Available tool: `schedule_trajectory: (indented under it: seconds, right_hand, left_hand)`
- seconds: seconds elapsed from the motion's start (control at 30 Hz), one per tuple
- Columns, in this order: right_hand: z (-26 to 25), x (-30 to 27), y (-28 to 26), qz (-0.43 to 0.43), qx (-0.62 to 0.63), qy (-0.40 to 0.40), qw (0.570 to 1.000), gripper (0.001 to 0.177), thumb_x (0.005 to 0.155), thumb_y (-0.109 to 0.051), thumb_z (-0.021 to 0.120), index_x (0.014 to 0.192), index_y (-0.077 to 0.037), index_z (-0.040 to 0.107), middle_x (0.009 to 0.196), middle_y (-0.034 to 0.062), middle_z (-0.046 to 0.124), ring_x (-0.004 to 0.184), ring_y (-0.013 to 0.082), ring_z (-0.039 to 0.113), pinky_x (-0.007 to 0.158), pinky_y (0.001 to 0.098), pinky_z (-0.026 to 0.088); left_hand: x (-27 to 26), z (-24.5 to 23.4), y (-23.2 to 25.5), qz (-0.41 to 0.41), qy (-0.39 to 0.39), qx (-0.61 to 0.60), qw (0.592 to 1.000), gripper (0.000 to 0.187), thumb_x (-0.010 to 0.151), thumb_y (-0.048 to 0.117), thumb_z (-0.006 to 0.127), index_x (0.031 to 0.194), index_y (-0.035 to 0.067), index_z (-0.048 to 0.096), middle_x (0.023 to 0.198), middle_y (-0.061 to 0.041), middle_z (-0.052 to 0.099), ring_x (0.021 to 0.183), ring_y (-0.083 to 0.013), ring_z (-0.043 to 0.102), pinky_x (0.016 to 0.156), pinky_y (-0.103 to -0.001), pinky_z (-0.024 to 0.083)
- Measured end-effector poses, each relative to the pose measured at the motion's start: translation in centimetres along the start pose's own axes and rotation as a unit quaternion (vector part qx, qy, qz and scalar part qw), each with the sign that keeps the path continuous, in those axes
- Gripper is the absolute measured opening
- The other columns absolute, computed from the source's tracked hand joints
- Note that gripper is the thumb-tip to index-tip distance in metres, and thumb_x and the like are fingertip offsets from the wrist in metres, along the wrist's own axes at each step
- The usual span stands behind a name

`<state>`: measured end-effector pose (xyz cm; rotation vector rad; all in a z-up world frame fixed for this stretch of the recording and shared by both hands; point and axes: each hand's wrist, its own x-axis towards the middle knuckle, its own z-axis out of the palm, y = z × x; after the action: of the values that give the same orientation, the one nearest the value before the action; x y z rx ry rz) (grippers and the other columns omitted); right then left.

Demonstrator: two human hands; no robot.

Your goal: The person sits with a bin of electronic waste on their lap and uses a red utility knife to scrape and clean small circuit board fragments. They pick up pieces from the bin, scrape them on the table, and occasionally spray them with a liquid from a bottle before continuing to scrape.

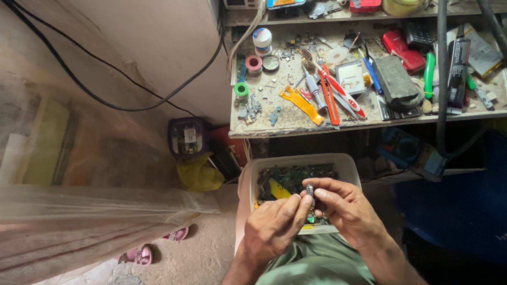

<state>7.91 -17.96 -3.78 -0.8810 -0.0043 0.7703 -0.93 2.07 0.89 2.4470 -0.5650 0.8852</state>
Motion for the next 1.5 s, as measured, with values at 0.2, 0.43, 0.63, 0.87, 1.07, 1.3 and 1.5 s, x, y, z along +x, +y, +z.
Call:
schedule_trajectory:
  seconds: [0.2,0.43,0.63,0.87,1.07,1.3,1.5]
  right_hand:
    - [-0.2,0.1,0.4,-0.021,-0.012,-0.005,1.000,0.027,0.096,-0.005,0.068,0.121,0.005,0.070,0.101,0.0107,0.075,0.085,0.0141,0.068,0.075,0.0286,0.054]
    - [-0.6,0.2,0.8,-0.036,-0.002,-0.016,0.999,0.021,0.095,-0.005,0.071,0.114,0.004,0.072,0.097,0.0098,0.075,0.083,0.0140,0.067,0.071,0.0276,0.051]
    - [-0.5,0.2,0.5,-0.015,-0.015,0.005,1.000,0.024,0.093,-0.005,0.070,0.115,0.004,0.073,0.096,0.0094,0.076,0.081,0.0144,0.068,0.069,0.0269,0.051]
    - [-0.3,0.3,0.2,-0.004,-0.032,0.025,0.999,0.028,0.093,-0.005,0.069,0.119,0.006,0.072,0.097,0.0110,0.076,0.080,0.0140,0.068,0.068,0.0262,0.053]
    - [-0.5,0.7,0.4,-0.003,-0.022,0.024,0.999,0.026,0.097,-0.011,0.067,0.117,0.005,0.072,0.094,0.0093,0.076,0.076,0.0122,0.067,0.065,0.0259,0.054]
    - [-1.0,2.7,-0.4,-0.018,-0.034,0.048,0.998,0.022,0.097,-0.010,0.068,0.114,0.004,0.072,0.090,0.0077,0.075,0.073,0.0110,0.068,0.063,0.0239,0.053]
    - [1.4,4.5,-3.9,-0.048,-0.066,0.037,0.996,0.028,0.096,-0.012,0.067,0.119,0.003,0.072,0.092,0.0064,0.076,0.073,0.0098,0.068,0.063,0.0237,0.054]
  left_hand:
    - [0.1,1.3,0.4,-0.089,0.087,-0.117,0.985,0.041,0.085,-0.005,0.077,0.124,0.006,0.069,0.108,-0.009,0.071,0.086,-0.0223,0.074,0.070,-0.033,0.059]
    - [-0.5,2.8,0.7,-0.153,0.144,-0.201,0.957,0.039,0.084,-0.010,0.079,0.118,0.005,0.069,0.103,-0.011,0.070,0.084,-0.0237,0.075,0.068,-0.031,0.061]
    - [-0.4,2.1,0.6,-0.121,0.125,-0.133,0.976,0.042,0.085,-0.008,0.079,0.123,0.007,0.069,0.107,-0.010,0.070,0.086,-0.0230,0.074,0.071,-0.033,0.060]
    - [-0.4,1.3,0.5,-0.083,0.079,-0.055,0.992,0.047,0.081,-0.006,0.075,0.126,0.005,0.070,0.114,-0.009,0.070,0.087,-0.0221,0.073,0.070,-0.034,0.057]
    - [-0.4,0.6,0.4,-0.067,0.025,-0.027,0.997,0.050,0.081,0.000,0.075,0.130,0.001,0.067,0.121,-0.012,0.067,0.097,-0.0249,0.073,0.077,-0.038,0.058]
    - [1.6,1.7,0.1,-0.112,0.075,-0.092,0.987,0.042,0.086,0.008,0.084,0.124,0.003,0.067,0.114,-0.011,0.070,0.091,-0.0257,0.074,0.072,-0.036,0.060]
    - [4.9,1.3,-1.2,-0.098,0.110,-0.091,0.985,0.032,0.090,0.003,0.081,0.119,0.001,0.067,0.108,-0.012,0.071,0.090,-0.0272,0.075,0.074,-0.036,0.062]
